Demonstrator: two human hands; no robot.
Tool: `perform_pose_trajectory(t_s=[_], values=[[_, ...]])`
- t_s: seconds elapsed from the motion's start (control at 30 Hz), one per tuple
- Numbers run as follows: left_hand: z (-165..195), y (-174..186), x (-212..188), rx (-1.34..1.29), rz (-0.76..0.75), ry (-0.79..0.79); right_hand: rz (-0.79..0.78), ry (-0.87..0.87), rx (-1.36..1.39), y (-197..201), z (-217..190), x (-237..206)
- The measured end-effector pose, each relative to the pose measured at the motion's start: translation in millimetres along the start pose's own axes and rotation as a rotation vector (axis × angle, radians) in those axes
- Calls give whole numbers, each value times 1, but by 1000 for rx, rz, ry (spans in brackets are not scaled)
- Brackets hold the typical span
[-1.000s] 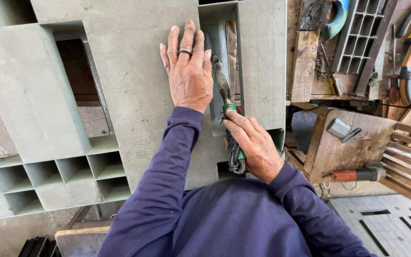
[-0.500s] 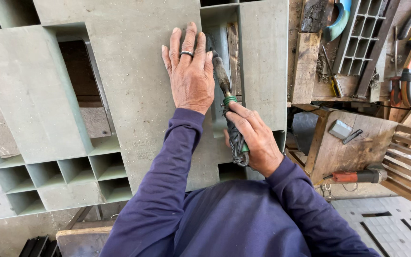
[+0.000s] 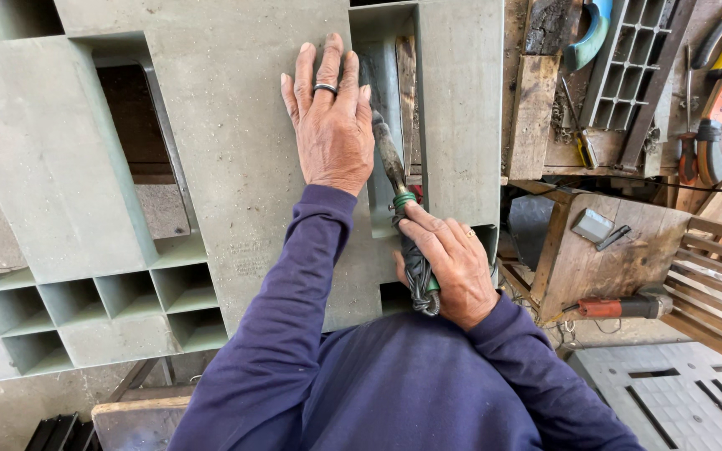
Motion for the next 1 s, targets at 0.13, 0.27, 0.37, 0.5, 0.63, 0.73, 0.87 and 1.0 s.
perform_pose_trajectory(t_s=[0.13, 0.27, 0.37, 0.5, 0.63, 0.73, 0.87, 1.0], values=[[1, 1, 2, -6, -1, 4, -3, -1, 1, 3, -3, -5], [2, 2, 3, -6, 4, -6, 0, -6, 4, 5, -5, -9], [3, 3, 4, 0, 17, -15, 0, -7, 11, 5, -6, -11], [3, 3, 5, 6, 15, -13, 4, -11, 34, 6, -6, -13], [4, 4, 5, 14, 18, -17, -11, -22, 56, 7, -7, -15], [5, 5, 7, 13, 21, -14, -24, -25, 78, 9, -7, -14], [7, 7, 8, 12, 19, -4, -41, -9, 98, 17, -8, -14], [10, 12, 10, -15, 40, -5, -132, -22, 163, 20, -1, -18]])
Point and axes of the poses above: each hand's wrist, its own x-axis towards the middle knuckle, its own y-axis out of the back of the hand, z = x × y, the point moved 10 cm from there along x, towards the middle knuckle, and after that the axes turned 12 degrees about -x, right-handed, at the moved point
